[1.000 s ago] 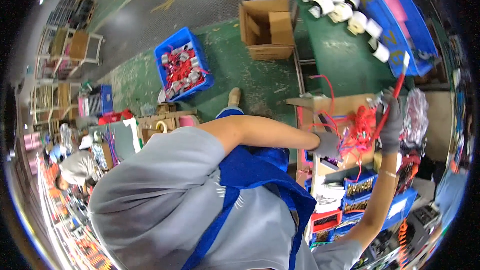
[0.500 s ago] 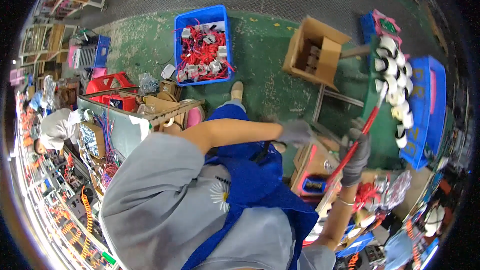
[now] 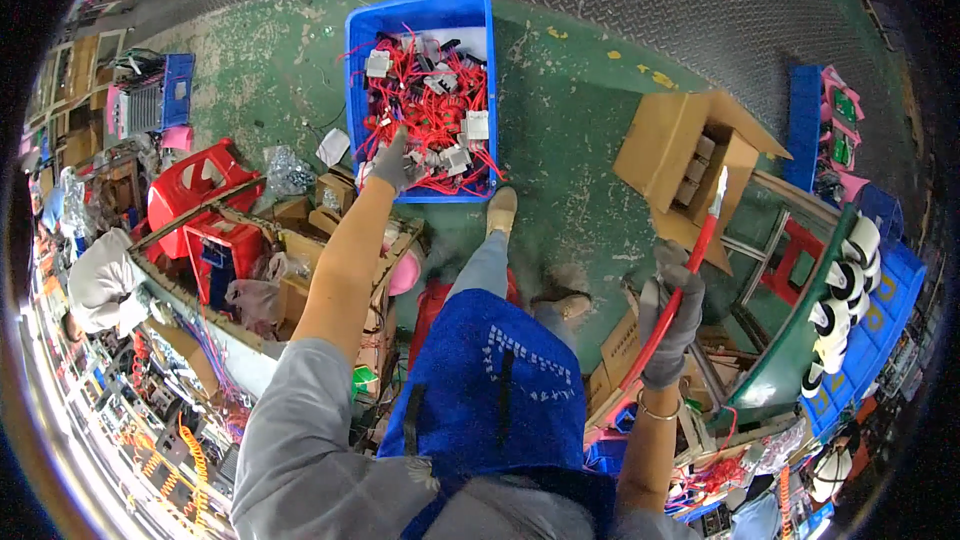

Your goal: The person assembles electrical wiring components with pliers, then packs cylindrical products into a cardboard box.

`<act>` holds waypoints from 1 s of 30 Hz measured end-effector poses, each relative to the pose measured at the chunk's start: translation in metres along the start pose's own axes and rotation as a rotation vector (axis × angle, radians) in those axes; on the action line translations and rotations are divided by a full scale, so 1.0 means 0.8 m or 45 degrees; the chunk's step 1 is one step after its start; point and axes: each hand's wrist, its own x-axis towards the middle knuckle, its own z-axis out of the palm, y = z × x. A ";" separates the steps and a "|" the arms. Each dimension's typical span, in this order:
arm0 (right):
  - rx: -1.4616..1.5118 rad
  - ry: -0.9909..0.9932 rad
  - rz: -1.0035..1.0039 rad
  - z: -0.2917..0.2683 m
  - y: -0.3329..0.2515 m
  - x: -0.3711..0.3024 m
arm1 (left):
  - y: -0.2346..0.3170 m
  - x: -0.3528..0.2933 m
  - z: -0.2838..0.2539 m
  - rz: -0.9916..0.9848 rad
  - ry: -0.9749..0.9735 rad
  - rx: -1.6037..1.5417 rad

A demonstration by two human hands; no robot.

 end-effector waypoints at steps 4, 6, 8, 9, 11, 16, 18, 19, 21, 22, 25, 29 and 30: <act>-0.116 -0.105 0.083 0.039 0.014 0.022 | -0.001 0.124 -0.036 -0.169 0.012 -0.198; -0.080 -0.090 0.033 0.051 0.030 0.031 | -0.019 0.156 -0.014 -0.267 -0.030 -0.225; -0.145 -0.057 0.130 0.043 0.061 0.017 | -0.026 0.151 0.042 -0.344 0.023 -0.329; -0.137 -0.039 0.185 0.045 0.068 0.013 | -0.026 0.164 0.028 -0.344 0.043 -0.331; -0.001 -0.076 0.137 0.069 0.061 0.031 | -0.029 0.188 -0.021 -0.260 -0.390 -0.648; 0.135 -0.009 0.149 0.099 0.032 0.054 | -0.056 0.069 0.020 -0.033 -0.826 -0.459; 0.210 -0.018 0.064 0.107 0.019 0.066 | -0.035 -0.045 0.015 0.074 -0.790 -0.206; 0.221 -0.021 0.056 0.113 0.012 0.070 | -0.033 -0.089 0.004 0.147 -0.784 -0.034; 0.343 -0.044 0.103 0.123 -0.001 0.073 | -0.058 -0.140 -0.025 0.490 -1.047 0.234; 0.140 -0.192 0.046 0.123 -0.019 0.086 | -0.049 -0.179 -0.019 0.498 -1.041 0.234; 0.195 -0.244 -0.012 0.146 -0.035 0.101 | -0.016 -0.276 0.004 0.478 -1.483 0.130; 0.266 -0.147 -0.094 0.144 -0.050 0.100 | -0.053 -0.157 -0.036 0.325 -0.790 0.260; 0.271 -0.101 -0.080 0.139 -0.046 0.093 | -0.056 -0.125 -0.045 0.263 -0.620 0.255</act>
